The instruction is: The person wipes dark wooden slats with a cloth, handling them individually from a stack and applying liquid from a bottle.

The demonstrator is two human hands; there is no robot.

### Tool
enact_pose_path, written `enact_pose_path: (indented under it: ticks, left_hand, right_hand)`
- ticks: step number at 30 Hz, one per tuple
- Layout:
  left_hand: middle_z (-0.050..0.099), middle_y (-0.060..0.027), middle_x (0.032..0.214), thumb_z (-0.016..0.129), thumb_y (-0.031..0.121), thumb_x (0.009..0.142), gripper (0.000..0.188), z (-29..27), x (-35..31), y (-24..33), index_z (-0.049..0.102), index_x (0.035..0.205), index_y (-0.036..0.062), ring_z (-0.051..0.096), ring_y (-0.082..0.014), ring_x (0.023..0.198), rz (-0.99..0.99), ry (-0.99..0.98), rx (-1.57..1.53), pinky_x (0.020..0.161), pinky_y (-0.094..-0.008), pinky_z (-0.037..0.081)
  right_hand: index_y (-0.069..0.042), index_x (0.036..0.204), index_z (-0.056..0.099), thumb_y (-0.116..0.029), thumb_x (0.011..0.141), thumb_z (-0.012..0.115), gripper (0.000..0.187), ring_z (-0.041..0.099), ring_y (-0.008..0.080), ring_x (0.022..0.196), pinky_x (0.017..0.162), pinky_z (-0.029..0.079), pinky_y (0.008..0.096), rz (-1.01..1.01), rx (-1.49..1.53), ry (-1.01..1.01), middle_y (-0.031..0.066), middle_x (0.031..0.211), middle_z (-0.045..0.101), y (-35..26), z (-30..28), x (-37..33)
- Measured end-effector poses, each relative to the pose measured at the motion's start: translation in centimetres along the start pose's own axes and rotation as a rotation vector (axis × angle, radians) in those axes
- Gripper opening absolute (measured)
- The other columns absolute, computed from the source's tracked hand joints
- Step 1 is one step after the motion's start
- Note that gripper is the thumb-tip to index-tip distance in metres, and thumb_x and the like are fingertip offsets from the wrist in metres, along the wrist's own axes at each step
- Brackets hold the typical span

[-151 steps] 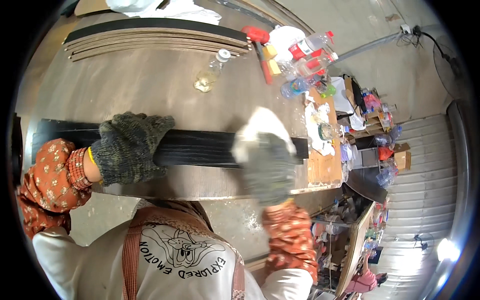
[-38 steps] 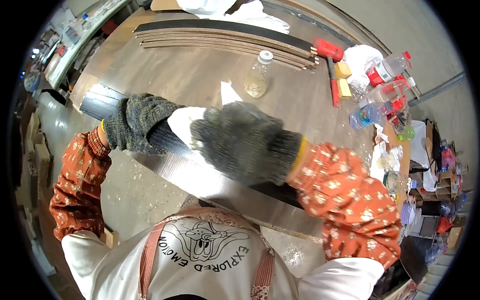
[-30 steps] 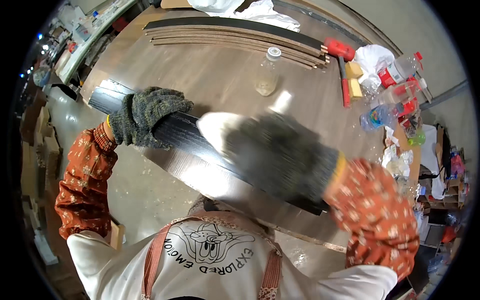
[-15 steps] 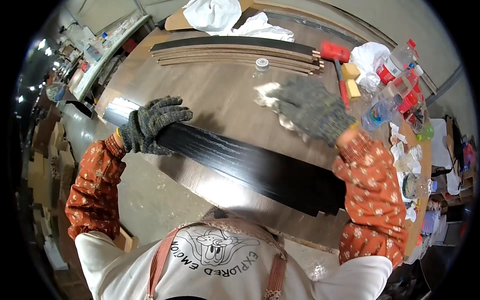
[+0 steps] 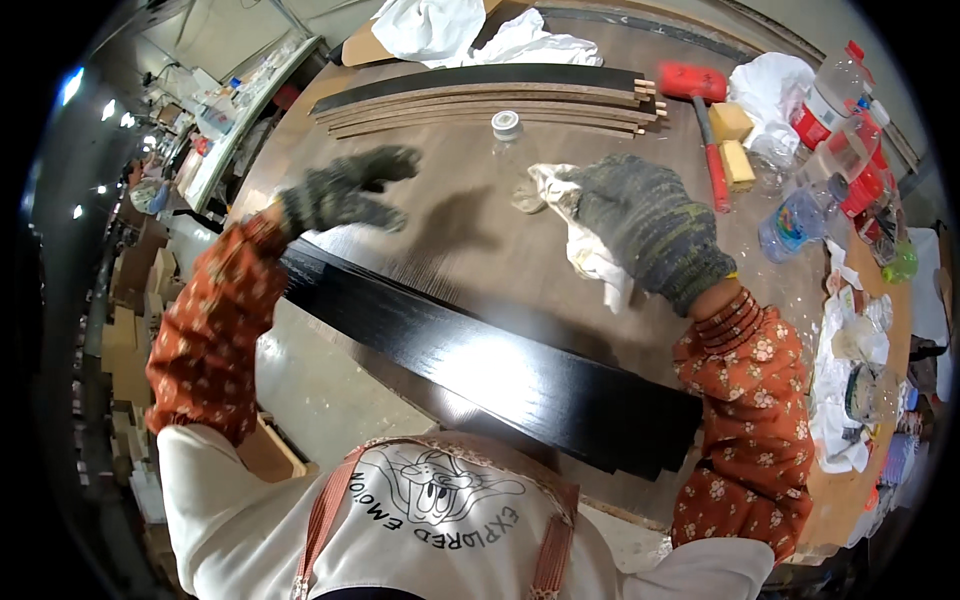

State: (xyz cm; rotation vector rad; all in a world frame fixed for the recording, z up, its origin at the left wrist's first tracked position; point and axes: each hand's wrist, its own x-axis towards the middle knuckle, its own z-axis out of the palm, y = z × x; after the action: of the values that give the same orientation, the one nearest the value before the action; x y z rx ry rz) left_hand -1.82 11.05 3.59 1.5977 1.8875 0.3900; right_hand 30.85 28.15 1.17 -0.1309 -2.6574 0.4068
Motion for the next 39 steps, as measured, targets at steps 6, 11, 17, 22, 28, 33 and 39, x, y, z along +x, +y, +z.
enact_pose_path:
  ticks: [6, 11, 17, 22, 28, 33, 39]
  left_hand:
    - [0.049, -0.0229, 0.133, 0.085, 0.043, 0.065, 0.106, 4.5, 12.9, -0.9, 0.027, 0.140, -0.0015, 0.049, -0.0311, 0.125, 0.176, 0.230, 0.008, 0.106, -0.0393, 0.040]
    - [0.063, -0.0140, 0.113, 0.079, 0.052, 0.068, 0.071, 8.0, 17.6, -1.2, 0.057, 0.119, 0.0069, 0.060, -0.0289, 0.106, 0.243, 0.144, 0.002, 0.092, -0.0402, 0.048]
    - [0.066, -0.0155, 0.100, 0.072, 0.035, 0.075, 0.047, 7.9, 14.6, 10.5, 0.060, 0.110, 0.0066, 0.063, -0.0318, 0.095, 0.262, 0.120, 0.512, 0.085, -0.0413, 0.051]
    - [0.063, -0.0163, 0.107, 0.067, 0.026, 0.080, 0.045, 8.0, 14.5, 11.1, 0.056, 0.118, 0.0036, 0.062, -0.0328, 0.097, 0.570, 0.144, 0.838, 0.085, -0.0418, 0.050]
    - [0.065, -0.0135, 0.099, 0.067, 0.032, 0.081, 0.041, 8.6, 13.4, 14.1, 0.061, 0.112, 0.0053, 0.064, -0.0324, 0.091, 0.452, 0.187, 1.230, 0.078, -0.0416, 0.051]
    - [0.067, -0.0099, 0.091, 0.066, 0.030, 0.085, 0.032, 8.7, 15.3, 14.6, 0.064, 0.105, 0.0045, 0.064, -0.0259, 0.083, 0.396, 0.056, 0.616, 0.076, -0.0370, 0.053]
    - [0.066, -0.0042, 0.114, 0.057, 0.032, 0.093, 0.032, 10.6, 18.5, 9.9, 0.062, 0.121, 0.0156, 0.062, -0.0186, 0.103, 0.747, 0.061, -0.264, 0.093, -0.0303, 0.049]
  right_hand:
    - [-0.006, 0.118, 0.062, -0.016, 0.084, 0.057, 0.035, 0.055, 0.0314, 0.114, 0.100, 0.041, 0.0394, 0.087, -0.285, -0.017, 0.0141, 0.121, 0.060, 5.9, 3.0, -3.2]
    - [-0.005, 0.123, 0.058, -0.017, 0.082, 0.058, 0.043, 0.054, 0.0296, 0.117, 0.102, 0.040, 0.0378, 0.213, -0.257, -0.054, 0.0146, 0.124, 0.058, 6.3, 2.6, -3.9]
    - [-0.004, 0.124, 0.056, -0.017, 0.081, 0.058, 0.045, 0.055, 0.0276, 0.115, 0.100, 0.042, 0.0354, 0.309, -0.220, 0.015, 0.0155, 0.121, 0.059, 7.1, 4.7, -4.3]
    - [-0.003, 0.124, 0.054, -0.017, 0.081, 0.058, 0.045, 0.056, 0.0259, 0.113, 0.099, 0.044, 0.0333, 0.364, -0.181, 0.046, 0.0163, 0.119, 0.059, 6.9, 6.2, -4.0]
    - [-0.004, 0.124, 0.054, -0.017, 0.080, 0.060, 0.047, 0.057, 0.0260, 0.112, 0.098, 0.045, 0.0328, 0.289, -0.183, 0.133, 0.0160, 0.118, 0.060, 6.0, 6.0, -3.2]
    - [-0.004, 0.124, 0.055, -0.015, 0.079, 0.062, 0.047, 0.057, 0.0266, 0.111, 0.096, 0.046, 0.0337, 0.358, -0.217, 0.223, 0.0153, 0.119, 0.060, 6.9, 2.9, -5.3]
    - [-0.004, 0.124, 0.056, -0.014, 0.078, 0.064, 0.048, 0.058, 0.0273, 0.110, 0.094, 0.047, 0.0348, 0.452, -0.242, 0.362, 0.0144, 0.119, 0.060, 5.2, -4.2, -10.8]
